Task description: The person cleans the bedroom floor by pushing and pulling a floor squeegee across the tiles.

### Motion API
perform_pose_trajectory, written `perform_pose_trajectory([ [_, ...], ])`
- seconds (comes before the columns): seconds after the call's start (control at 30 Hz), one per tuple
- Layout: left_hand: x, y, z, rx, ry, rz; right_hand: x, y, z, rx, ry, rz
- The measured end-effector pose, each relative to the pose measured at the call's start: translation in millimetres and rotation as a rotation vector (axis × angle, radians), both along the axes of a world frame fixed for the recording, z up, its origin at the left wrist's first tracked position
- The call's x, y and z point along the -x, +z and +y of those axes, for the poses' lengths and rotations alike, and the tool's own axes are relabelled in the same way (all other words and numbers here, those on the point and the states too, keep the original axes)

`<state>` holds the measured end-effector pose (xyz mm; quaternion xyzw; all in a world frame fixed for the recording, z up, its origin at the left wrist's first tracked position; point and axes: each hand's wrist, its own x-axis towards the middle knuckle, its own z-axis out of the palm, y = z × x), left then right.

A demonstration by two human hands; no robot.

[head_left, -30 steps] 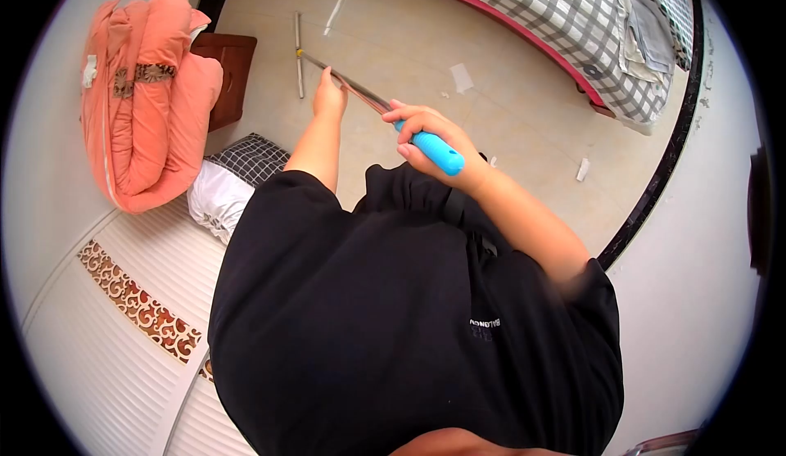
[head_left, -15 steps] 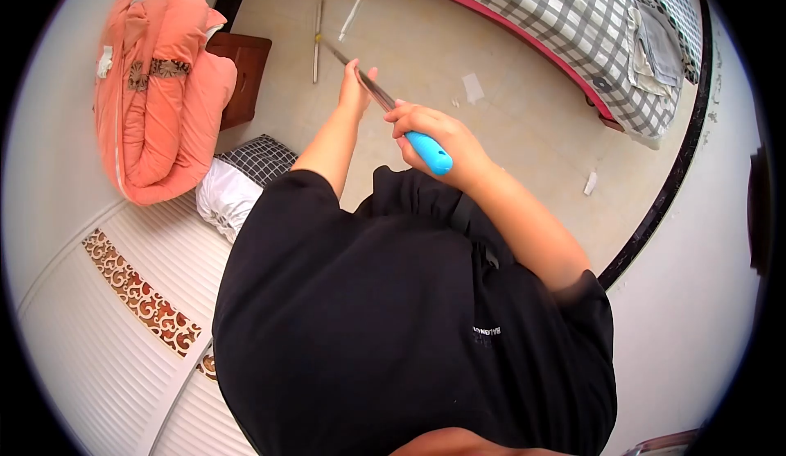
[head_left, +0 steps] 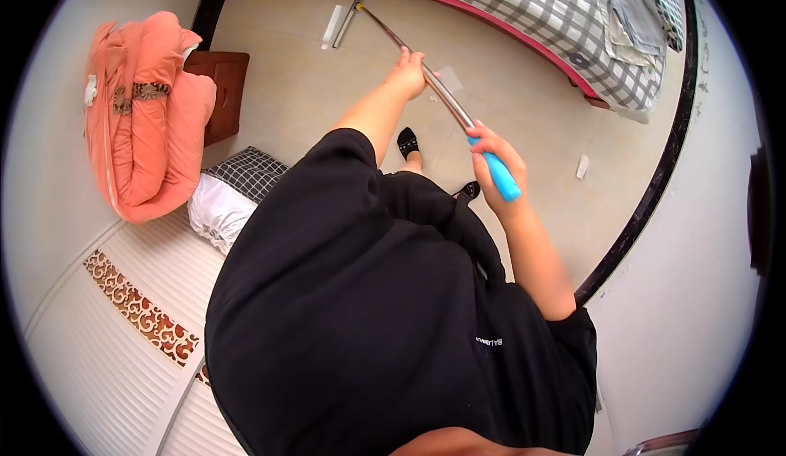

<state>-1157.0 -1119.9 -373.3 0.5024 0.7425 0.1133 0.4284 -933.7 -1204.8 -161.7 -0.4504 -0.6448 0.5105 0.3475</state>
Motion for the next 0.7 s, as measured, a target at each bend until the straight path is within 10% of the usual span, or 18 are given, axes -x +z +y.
perform_pose_trajectory([
  [0.7,-348,78,-128,-0.024,-0.865,0.050,-286,78,-220,0.228,-0.693,0.039],
])
